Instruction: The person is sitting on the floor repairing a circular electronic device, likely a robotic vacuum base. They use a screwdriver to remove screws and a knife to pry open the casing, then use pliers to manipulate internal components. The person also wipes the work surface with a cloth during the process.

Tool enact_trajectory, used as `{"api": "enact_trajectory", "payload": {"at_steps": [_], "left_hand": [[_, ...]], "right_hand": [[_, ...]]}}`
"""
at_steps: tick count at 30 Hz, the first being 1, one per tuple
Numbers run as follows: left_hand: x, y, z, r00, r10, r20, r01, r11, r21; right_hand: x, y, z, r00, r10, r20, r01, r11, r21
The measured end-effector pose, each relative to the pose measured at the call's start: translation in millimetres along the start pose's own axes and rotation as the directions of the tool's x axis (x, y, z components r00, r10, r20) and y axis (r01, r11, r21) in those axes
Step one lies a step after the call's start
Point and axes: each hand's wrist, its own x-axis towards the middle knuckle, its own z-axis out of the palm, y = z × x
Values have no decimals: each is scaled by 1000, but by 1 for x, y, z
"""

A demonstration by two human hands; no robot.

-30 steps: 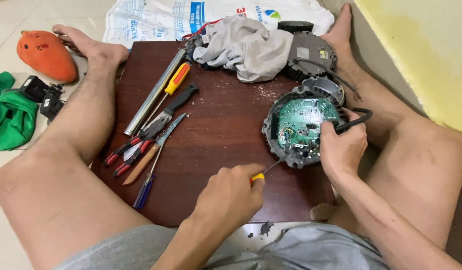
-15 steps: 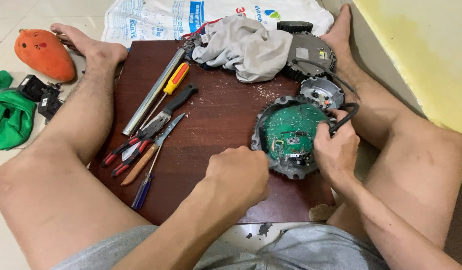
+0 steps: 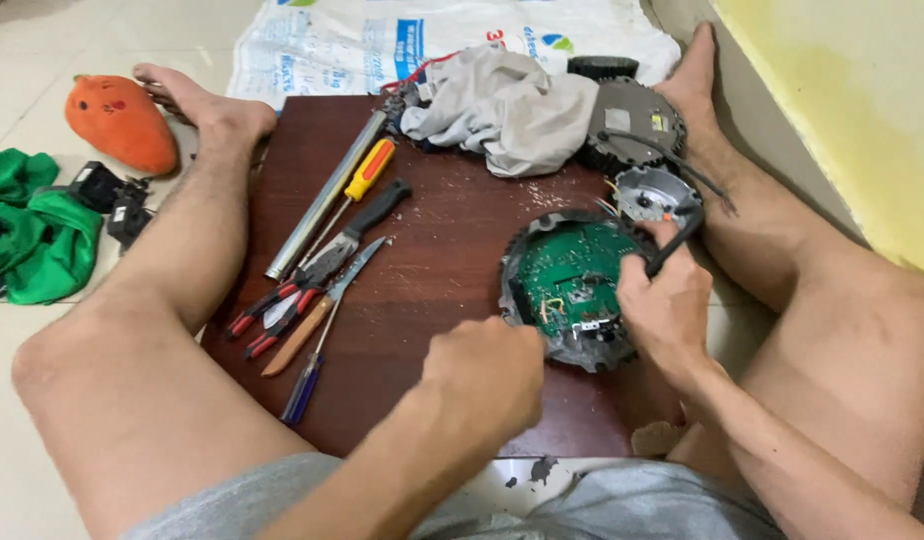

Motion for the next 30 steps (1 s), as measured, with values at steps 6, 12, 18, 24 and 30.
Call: {"api": "enact_trajectory", "payload": {"at_steps": [6, 12, 18, 24, 30], "left_hand": [[0, 11, 39, 968, -173, 180, 195, 975, -111], [-27, -34, 44, 957, -270, 105, 288, 855, -430], [-5, -123, 46, 822, -551, -147, 475, 804, -357], [22, -187, 71, 778, -522, -350, 487, 853, -189], [4, -233, 133, 811, -534, -239, 583, 770, 260]], "right_hand": [[-9, -14, -16, 987, 150, 52, -148, 988, -43], [-8, -14, -14, 982, 186, 33, -183, 980, -76], [4, 18, -2, 960, 272, -67, -272, 962, 10], [7, 24, 3, 931, 352, -98, -353, 936, 12], [17, 35, 17, 961, 256, -108, -262, 964, -53]]}}
